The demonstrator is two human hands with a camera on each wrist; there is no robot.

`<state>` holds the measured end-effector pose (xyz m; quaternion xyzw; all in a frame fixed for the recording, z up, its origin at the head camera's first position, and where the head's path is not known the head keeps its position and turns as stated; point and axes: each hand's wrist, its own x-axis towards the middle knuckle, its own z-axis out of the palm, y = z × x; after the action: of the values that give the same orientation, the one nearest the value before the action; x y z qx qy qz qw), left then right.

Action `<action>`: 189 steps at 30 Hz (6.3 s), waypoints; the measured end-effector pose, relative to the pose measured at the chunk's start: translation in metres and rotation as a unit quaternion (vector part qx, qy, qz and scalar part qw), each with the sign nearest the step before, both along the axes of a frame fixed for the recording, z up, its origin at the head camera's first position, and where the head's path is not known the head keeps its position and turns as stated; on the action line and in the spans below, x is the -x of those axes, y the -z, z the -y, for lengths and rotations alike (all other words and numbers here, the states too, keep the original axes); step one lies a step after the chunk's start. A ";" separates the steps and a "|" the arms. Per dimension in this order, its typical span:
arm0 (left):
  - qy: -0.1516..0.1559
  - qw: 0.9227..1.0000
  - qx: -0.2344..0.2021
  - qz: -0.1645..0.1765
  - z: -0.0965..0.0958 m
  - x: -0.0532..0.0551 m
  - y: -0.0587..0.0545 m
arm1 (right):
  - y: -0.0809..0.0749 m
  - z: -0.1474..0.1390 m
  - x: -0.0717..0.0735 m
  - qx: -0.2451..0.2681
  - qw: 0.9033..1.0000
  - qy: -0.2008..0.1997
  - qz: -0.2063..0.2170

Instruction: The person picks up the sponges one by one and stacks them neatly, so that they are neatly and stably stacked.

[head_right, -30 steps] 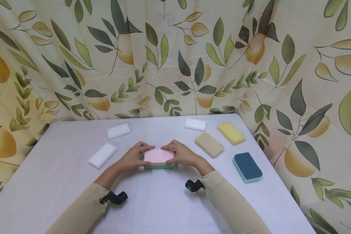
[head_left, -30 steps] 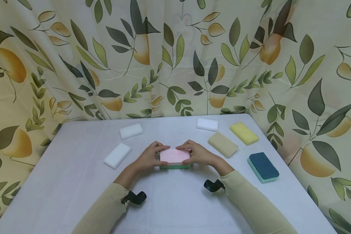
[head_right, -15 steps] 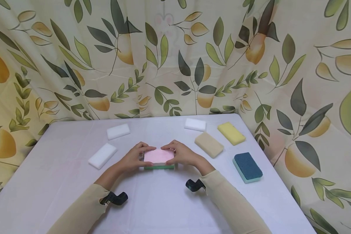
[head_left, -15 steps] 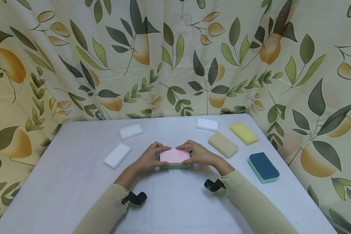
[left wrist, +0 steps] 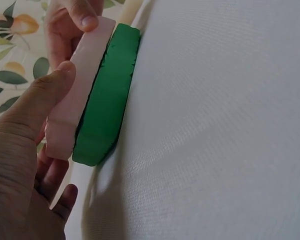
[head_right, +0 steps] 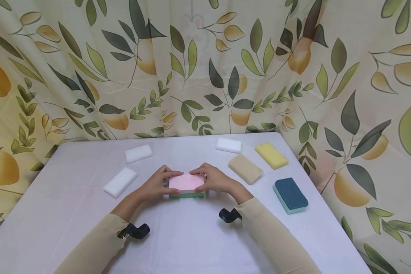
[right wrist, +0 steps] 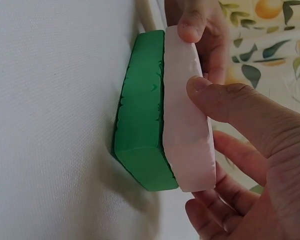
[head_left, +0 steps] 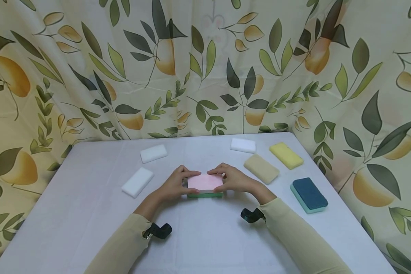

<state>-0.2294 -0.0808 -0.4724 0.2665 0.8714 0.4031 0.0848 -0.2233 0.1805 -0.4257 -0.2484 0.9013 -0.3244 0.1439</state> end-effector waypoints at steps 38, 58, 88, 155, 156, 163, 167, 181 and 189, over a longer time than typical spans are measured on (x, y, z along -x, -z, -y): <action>-0.004 1.000 -0.011 -0.002 0.000 -0.002 0.001 | -0.012 -0.063 0.000 0.004 0.996 0.079 -0.038; -0.011 1.000 -0.021 0.009 0.000 -0.004 0.001 | -0.017 -0.124 0.001 -0.019 0.975 0.211 -0.063; -0.016 1.000 -0.023 0.007 0.000 -0.004 0.004 | 0.020 -0.143 0.014 -0.058 0.964 0.260 -0.021; -0.018 0.999 -0.036 0.010 0.001 -0.002 0.011 | 0.015 -0.105 -0.002 -0.015 0.970 0.241 -0.025; -0.017 0.999 -0.038 0.009 0.001 -0.002 0.011 | 0.015 -0.104 -0.002 -0.015 0.971 0.238 -0.028; -0.018 0.999 -0.041 0.004 0.001 -0.001 0.013 | 0.013 -0.098 0.001 -0.011 0.973 0.229 -0.033; -0.019 0.999 -0.042 0.009 0.000 -0.001 0.012 | 0.011 -0.095 0.001 -0.013 0.973 0.225 -0.037; -0.032 0.999 -0.039 0.014 0.000 -0.002 0.011 | 0.003 -0.083 -0.001 -0.007 0.975 0.219 -0.024; -0.036 0.999 -0.037 0.013 -0.001 -0.003 0.011 | -0.005 -0.073 -0.004 0.010 0.978 0.205 -0.025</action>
<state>-0.2267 -0.0803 -0.4830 0.2325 0.8637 0.4415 0.0711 -0.2192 0.2534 -0.4208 -0.0677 0.9332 -0.3497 0.0487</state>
